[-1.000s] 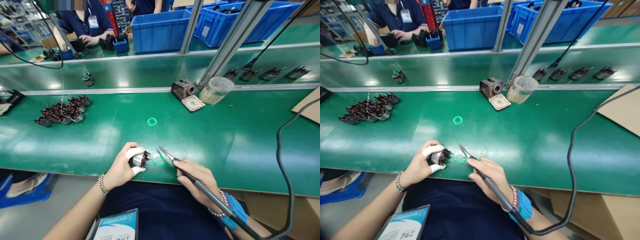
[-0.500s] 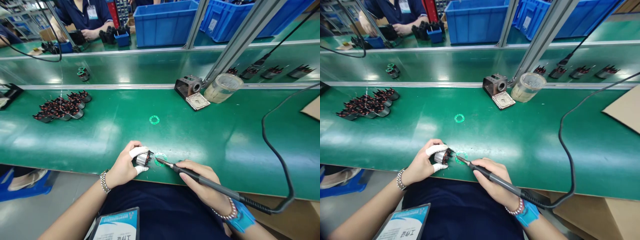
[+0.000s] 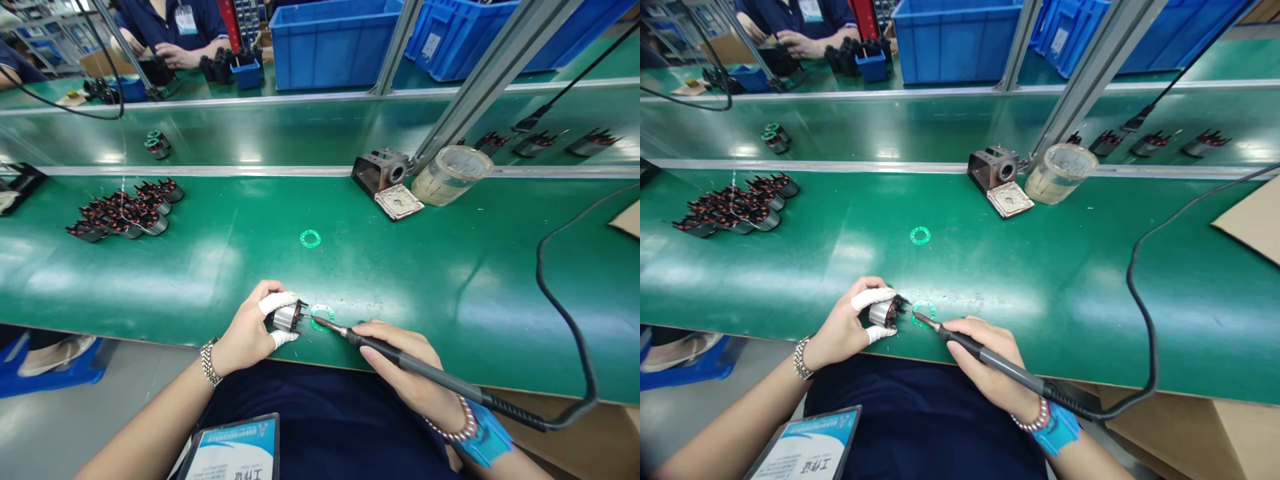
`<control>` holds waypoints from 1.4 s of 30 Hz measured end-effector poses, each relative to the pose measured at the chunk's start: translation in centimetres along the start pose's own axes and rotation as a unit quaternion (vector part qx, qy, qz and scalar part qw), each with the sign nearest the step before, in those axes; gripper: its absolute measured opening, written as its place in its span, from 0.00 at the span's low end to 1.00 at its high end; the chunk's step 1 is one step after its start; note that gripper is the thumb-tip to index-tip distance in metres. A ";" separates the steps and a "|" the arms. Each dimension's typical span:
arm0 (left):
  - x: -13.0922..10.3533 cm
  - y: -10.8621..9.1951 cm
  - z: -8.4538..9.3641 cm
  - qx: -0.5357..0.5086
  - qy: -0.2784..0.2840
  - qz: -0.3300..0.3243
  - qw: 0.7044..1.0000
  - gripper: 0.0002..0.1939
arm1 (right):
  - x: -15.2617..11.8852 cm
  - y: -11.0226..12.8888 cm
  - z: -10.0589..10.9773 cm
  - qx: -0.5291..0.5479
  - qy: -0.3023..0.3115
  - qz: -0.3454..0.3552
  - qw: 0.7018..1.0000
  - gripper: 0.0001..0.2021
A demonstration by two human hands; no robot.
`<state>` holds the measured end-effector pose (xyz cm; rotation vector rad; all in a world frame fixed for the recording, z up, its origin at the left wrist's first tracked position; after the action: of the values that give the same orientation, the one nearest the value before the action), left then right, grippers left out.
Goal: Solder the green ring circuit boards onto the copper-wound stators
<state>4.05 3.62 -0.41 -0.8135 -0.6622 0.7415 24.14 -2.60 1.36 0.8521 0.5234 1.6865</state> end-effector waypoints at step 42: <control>0.0 0.1 0.0 -0.011 -0.006 0.019 1.000 0.23 | 0.2 0.2 -1.4 -0.028 -0.015 0.072 0.997 0.12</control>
<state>4.08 3.66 -0.46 -0.8448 -0.6682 0.7754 22.93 -2.36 0.63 0.8907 0.4016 1.8077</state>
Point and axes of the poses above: each hand's wrist, its own x-axis towards the middle knuckle, its own z-axis out of the back of the hand, y = z × x, the point moved 5 cm from there along x, towards the middle knuckle, and after that the axes turned 8 degrees about -x, right-handed, at the moved point
